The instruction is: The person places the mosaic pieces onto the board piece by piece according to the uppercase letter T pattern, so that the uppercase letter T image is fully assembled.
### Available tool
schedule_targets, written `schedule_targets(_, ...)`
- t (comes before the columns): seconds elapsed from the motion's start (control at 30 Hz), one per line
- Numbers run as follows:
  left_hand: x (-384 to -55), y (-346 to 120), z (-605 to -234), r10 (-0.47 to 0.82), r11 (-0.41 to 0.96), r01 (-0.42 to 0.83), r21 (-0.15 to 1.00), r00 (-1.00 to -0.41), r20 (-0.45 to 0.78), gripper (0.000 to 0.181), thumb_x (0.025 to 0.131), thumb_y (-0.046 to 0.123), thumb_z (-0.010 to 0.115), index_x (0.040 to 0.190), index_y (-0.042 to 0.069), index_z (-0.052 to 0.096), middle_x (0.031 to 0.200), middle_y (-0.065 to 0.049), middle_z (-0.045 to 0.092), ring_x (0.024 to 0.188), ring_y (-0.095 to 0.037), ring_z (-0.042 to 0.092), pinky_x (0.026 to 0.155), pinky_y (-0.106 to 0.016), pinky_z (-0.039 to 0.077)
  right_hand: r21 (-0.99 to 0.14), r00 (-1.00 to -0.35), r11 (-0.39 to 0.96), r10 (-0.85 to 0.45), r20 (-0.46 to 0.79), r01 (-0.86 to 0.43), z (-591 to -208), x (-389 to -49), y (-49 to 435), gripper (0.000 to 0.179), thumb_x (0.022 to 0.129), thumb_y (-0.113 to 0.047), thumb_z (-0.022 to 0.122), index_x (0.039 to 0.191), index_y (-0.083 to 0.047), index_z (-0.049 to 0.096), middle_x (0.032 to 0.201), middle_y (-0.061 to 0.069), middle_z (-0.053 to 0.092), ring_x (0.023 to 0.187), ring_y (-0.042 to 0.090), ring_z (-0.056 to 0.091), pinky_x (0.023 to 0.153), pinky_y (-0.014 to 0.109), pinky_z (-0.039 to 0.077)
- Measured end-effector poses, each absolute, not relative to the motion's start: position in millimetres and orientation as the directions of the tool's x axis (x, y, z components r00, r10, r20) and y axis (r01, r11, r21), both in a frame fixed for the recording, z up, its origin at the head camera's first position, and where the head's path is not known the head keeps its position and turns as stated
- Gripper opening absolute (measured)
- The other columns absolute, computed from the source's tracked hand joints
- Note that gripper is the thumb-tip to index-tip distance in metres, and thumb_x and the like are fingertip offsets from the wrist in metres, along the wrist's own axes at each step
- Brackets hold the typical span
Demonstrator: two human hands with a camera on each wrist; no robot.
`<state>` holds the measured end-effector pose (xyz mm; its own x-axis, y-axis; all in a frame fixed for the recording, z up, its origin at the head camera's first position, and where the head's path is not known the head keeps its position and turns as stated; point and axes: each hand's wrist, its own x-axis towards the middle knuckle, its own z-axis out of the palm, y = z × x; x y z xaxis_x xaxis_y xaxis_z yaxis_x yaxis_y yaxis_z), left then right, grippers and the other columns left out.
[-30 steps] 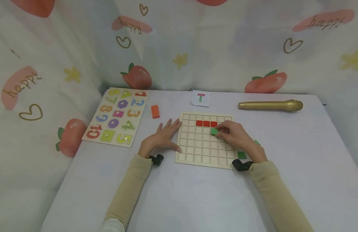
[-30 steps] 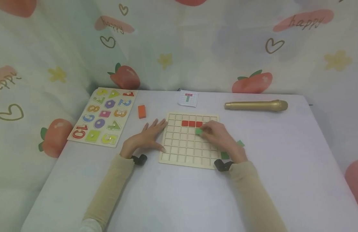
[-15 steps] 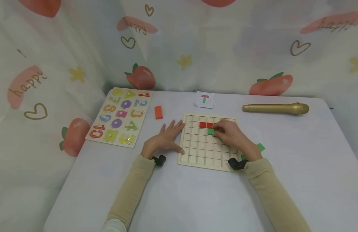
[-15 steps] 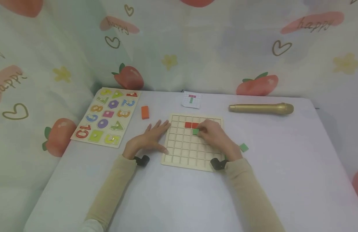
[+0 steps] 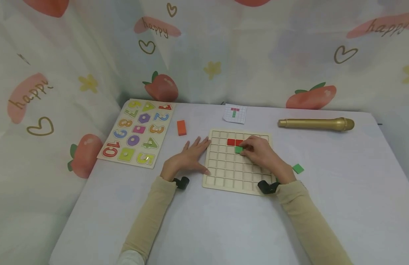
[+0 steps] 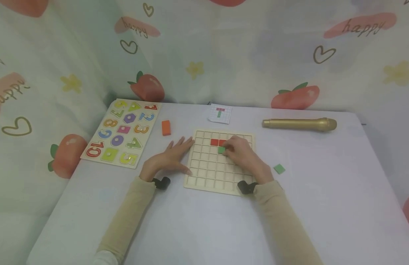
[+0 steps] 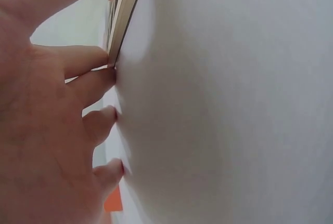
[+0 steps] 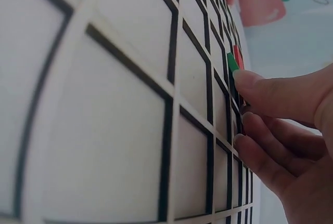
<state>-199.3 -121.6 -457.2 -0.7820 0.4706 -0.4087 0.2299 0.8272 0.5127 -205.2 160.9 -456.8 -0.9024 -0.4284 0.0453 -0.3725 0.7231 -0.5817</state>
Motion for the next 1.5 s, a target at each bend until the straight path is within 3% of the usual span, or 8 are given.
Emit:
schedule_targets(0.6, -200.3, -125.5, -459.1, 0.489, 0.808, 0.230, 0.542, -0.775, -0.400, 0.120, 0.079, 0.038, 0.089, 0.167, 0.018, 0.009, 0.175, 0.002, 0.002, 0.161, -0.019, -0.010, 0.130, -0.046, -0.010, -0.602, -0.912, 0.719, -0.408, 0.040, -0.347, -459.0, -198.3, 159.5, 0.026, 0.091, -0.003, 0.076, 0.116, 0.004, 0.074, 0.102, 0.016, 0.062, 0.091, 0.028, 0.062, 0.082, 0.040, 0.055)
schedule_targets(0.93, -199.2, -125.0, -459.8, 0.478, 0.810, 0.217, 0.544, -0.782, -0.400, 0.121, 0.079, 0.039, 0.089, 0.167, 0.020, 0.008, 0.175, 0.003, 0.001, 0.161, -0.018, -0.010, 0.130, -0.045, -0.011, -0.596, -0.922, 0.720, -0.373, 0.101, -0.356, -448.6, -173.4, 183.3, 0.026, 0.091, -0.005, 0.074, 0.117, -0.001, 0.074, 0.103, 0.013, 0.069, 0.092, 0.027, 0.065, 0.081, 0.044, 0.056)
schedule_targets(1.5, -197.5, -129.8, -455.1, 0.510, 0.788, 0.244, 0.565, -0.773, -0.377, 0.119, 0.081, 0.038, 0.088, 0.167, 0.016, 0.010, 0.175, 0.000, 0.001, 0.161, -0.021, -0.009, 0.130, -0.046, -0.010, -0.512, -0.962, 0.820, -0.267, 0.055, -0.257, -436.4, -127.6, 241.0, 0.033, 0.087, -0.008, 0.080, 0.119, -0.003, 0.073, 0.110, 0.016, 0.067, 0.090, 0.026, 0.058, 0.067, 0.030, 0.047)
